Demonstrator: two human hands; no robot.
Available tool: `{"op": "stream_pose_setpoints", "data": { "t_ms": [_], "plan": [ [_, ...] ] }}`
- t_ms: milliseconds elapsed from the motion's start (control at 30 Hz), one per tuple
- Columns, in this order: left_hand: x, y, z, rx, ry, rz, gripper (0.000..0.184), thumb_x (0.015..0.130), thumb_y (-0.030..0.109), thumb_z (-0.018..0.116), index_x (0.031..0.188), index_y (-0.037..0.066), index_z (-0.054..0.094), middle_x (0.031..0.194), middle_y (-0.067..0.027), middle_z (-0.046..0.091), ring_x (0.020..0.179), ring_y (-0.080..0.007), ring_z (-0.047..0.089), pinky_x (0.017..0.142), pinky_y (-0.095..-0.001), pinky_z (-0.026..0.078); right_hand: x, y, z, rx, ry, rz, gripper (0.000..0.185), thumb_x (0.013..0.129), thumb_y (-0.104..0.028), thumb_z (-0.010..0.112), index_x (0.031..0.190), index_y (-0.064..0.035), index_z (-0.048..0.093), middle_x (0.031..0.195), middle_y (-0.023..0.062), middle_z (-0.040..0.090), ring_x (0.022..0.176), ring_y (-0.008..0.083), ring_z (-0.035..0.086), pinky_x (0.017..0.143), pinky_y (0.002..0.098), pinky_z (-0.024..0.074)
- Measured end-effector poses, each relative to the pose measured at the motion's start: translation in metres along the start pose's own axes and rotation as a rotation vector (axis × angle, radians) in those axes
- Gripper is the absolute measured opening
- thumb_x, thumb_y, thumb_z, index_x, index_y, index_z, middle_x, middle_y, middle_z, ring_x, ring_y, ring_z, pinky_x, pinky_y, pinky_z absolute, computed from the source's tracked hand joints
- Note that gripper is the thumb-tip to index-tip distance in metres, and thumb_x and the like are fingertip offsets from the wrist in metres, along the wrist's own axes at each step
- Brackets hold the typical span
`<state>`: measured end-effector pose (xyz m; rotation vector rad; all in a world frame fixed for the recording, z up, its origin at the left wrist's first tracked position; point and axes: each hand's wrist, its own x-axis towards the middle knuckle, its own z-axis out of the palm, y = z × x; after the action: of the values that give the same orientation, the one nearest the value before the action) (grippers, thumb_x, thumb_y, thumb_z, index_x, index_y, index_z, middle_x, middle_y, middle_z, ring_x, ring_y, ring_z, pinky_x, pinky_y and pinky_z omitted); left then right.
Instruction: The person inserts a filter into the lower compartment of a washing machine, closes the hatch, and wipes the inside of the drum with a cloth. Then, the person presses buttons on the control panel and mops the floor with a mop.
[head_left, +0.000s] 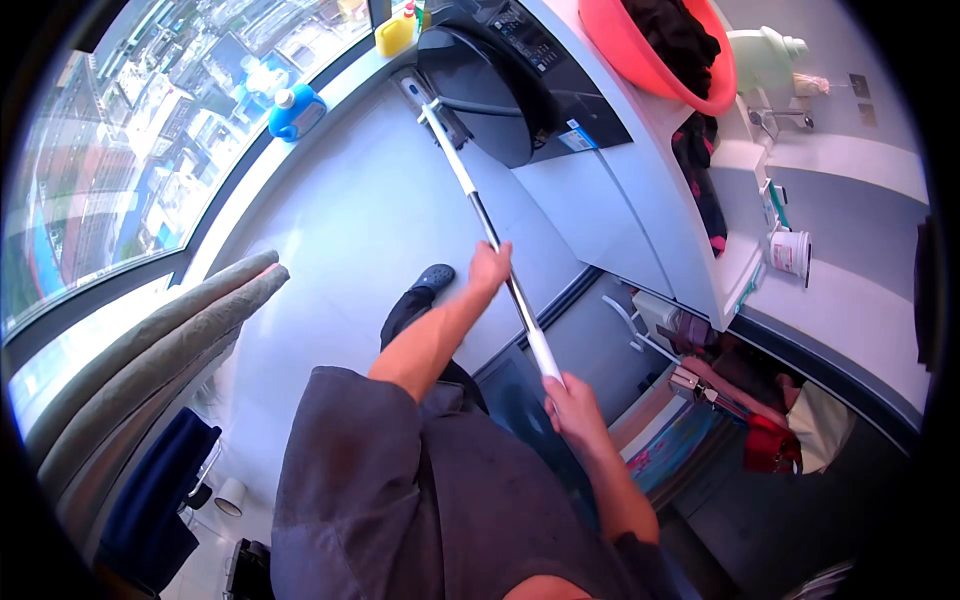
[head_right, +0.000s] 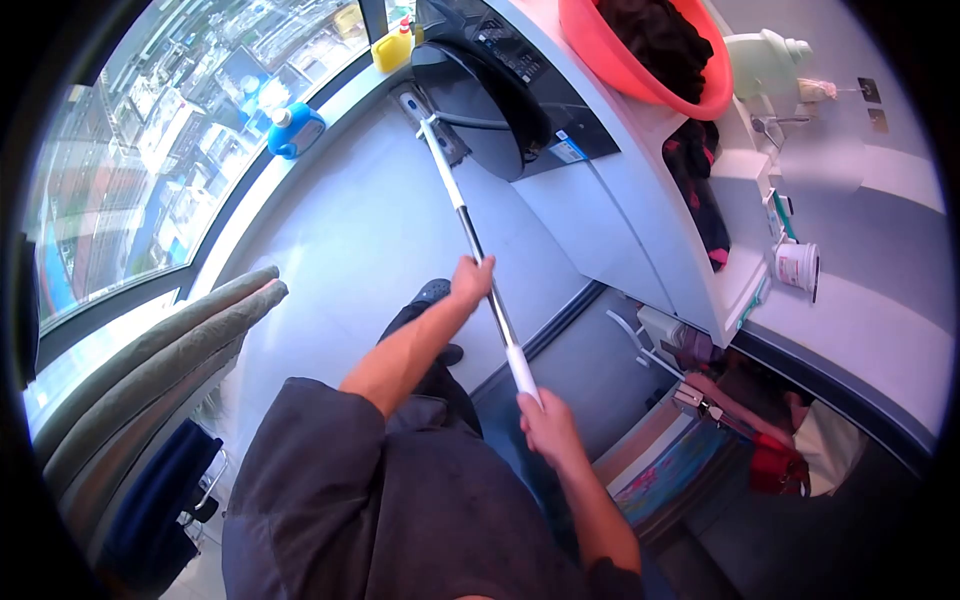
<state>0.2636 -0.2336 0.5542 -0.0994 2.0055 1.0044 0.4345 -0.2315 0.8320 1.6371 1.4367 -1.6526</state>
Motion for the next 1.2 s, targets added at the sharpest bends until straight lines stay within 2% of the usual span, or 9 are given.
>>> {"op": "stream_pose_setpoints", "data": {
  "t_ms": [233, 367, 467, 567, 700, 867, 967, 1067, 1200],
  "plan": [
    [0.076, 0.009, -0.033, -0.084, -0.159, -0.164, 0.055, 0.090, 0.041, 0.058, 0.106, -0.011, 0.061, 0.101, -0.0311, 0.067, 0.098, -0.0429, 0.067, 0.087, -0.0459, 0.052, 0.029, -0.046, 0.035, 0.083, -0.143, 0.019, 0.020, 0.099, -0.025, 0.055, 0.100, -0.0056, 0.054, 0.072, 0.0001, 0.052, 0.045, 0.0069, 0.044, 0.037, 0.0223, 0.0301],
    [0.052, 0.000, -0.016, 0.070, -0.049, -0.020, 0.045, 0.092, 0.034, 0.056, 0.102, -0.009, 0.062, 0.095, -0.0311, 0.067, 0.088, -0.0422, 0.069, 0.081, -0.0489, 0.053, 0.022, -0.022, 0.026, 0.243, -0.126, 0.108, 0.023, 0.099, -0.025, 0.055, 0.111, -0.0050, 0.055, 0.071, -0.0001, 0.050, 0.044, 0.0066, 0.040, 0.037, 0.0215, 0.0273],
    [0.004, -0.001, 0.003, 0.239, -0.033, 0.290, 0.028, 0.095, 0.022, 0.049, 0.088, -0.003, 0.060, 0.080, -0.0252, 0.062, 0.081, -0.0431, 0.066, 0.076, -0.0533, 0.052, 0.010, 0.012, 0.001, 0.354, -0.112, 0.216, 0.020, 0.099, -0.027, 0.057, 0.102, -0.0072, 0.054, 0.069, 0.0000, 0.050, 0.042, 0.0081, 0.040, 0.036, 0.0239, 0.0288],
    [-0.025, -0.010, 0.040, 0.213, -0.289, -0.081, 0.046, 0.094, 0.035, 0.047, 0.114, -0.006, 0.049, 0.114, -0.0359, 0.062, 0.112, -0.0468, 0.061, 0.095, -0.0484, 0.050, -0.022, 0.048, -0.025, 0.355, -0.048, 0.277, 0.024, 0.099, -0.026, 0.057, 0.114, -0.0067, 0.056, 0.068, 0.0001, 0.050, 0.041, 0.0076, 0.039, 0.036, 0.0223, 0.0284],
    [-0.091, -0.026, 0.085, 0.163, -0.376, -0.060, 0.055, 0.095, 0.041, 0.052, 0.118, -0.009, 0.046, 0.109, -0.0381, 0.062, 0.109, -0.0499, 0.061, 0.092, -0.0508, 0.050, -0.073, 0.075, -0.044, 0.310, 0.057, 0.369, 0.031, 0.101, -0.027, 0.056, 0.123, -0.0065, 0.056, 0.069, 0.0013, 0.051, 0.042, 0.0074, 0.036, 0.036, 0.0208, 0.0277],
    [-0.144, -0.041, 0.123, 0.213, -0.528, -0.128, 0.039, 0.092, 0.034, 0.056, 0.106, -0.003, 0.058, 0.106, -0.0292, 0.066, 0.101, -0.0421, 0.066, 0.085, -0.0461, 0.054, -0.120, 0.090, -0.054, 0.329, 0.153, 0.429, 0.029, 0.100, -0.026, 0.055, 0.121, -0.0052, 0.056, 0.067, -0.0009, 0.050, 0.042, 0.0074, 0.039, 0.036, 0.0212, 0.0297],
    [-0.158, -0.082, 0.172, 0.398, -0.683, 0.052, 0.029, 0.088, 0.032, 0.059, 0.095, 0.005, 0.066, 0.099, -0.0184, 0.070, 0.090, -0.0360, 0.069, 0.076, -0.0429, 0.055, -0.139, 0.110, -0.056, 0.376, 0.184, 0.486, 0.028, 0.100, -0.024, 0.057, 0.120, -0.0052, 0.057, 0.067, -0.0009, 0.050, 0.044, 0.0070, 0.040, 0.036, 0.0208, 0.0305],
    [-0.173, -0.088, 0.175, 0.993, -0.996, 0.827, 0.022, 0.084, 0.033, 0.064, 0.076, 0.014, 0.074, 0.090, -0.0081, 0.074, 0.078, -0.0303, 0.072, 0.068, -0.0394, 0.057, -0.148, 0.145, -0.062, 0.272, 0.190, 0.407, 0.030, 0.093, -0.021, 0.067, 0.116, -0.0039, 0.058, 0.067, -0.0002, 0.052, 0.043, 0.0074, 0.043, 0.037, 0.0229, 0.0321],
    [-0.177, -0.109, 0.190, 0.823, -1.022, 1.035, 0.023, 0.083, 0.034, 0.065, 0.075, 0.015, 0.074, 0.079, -0.0075, 0.073, 0.071, -0.0266, 0.072, 0.066, -0.0413, 0.057, -0.165, 0.122, -0.069, -0.164, 0.270, 0.309, 0.033, 0.087, -0.016, 0.071, 0.113, -0.0010, 0.059, 0.067, 0.0017, 0.055, 0.045, 0.0090, 0.049, 0.038, 0.0256, 0.0364]
  ]
}}
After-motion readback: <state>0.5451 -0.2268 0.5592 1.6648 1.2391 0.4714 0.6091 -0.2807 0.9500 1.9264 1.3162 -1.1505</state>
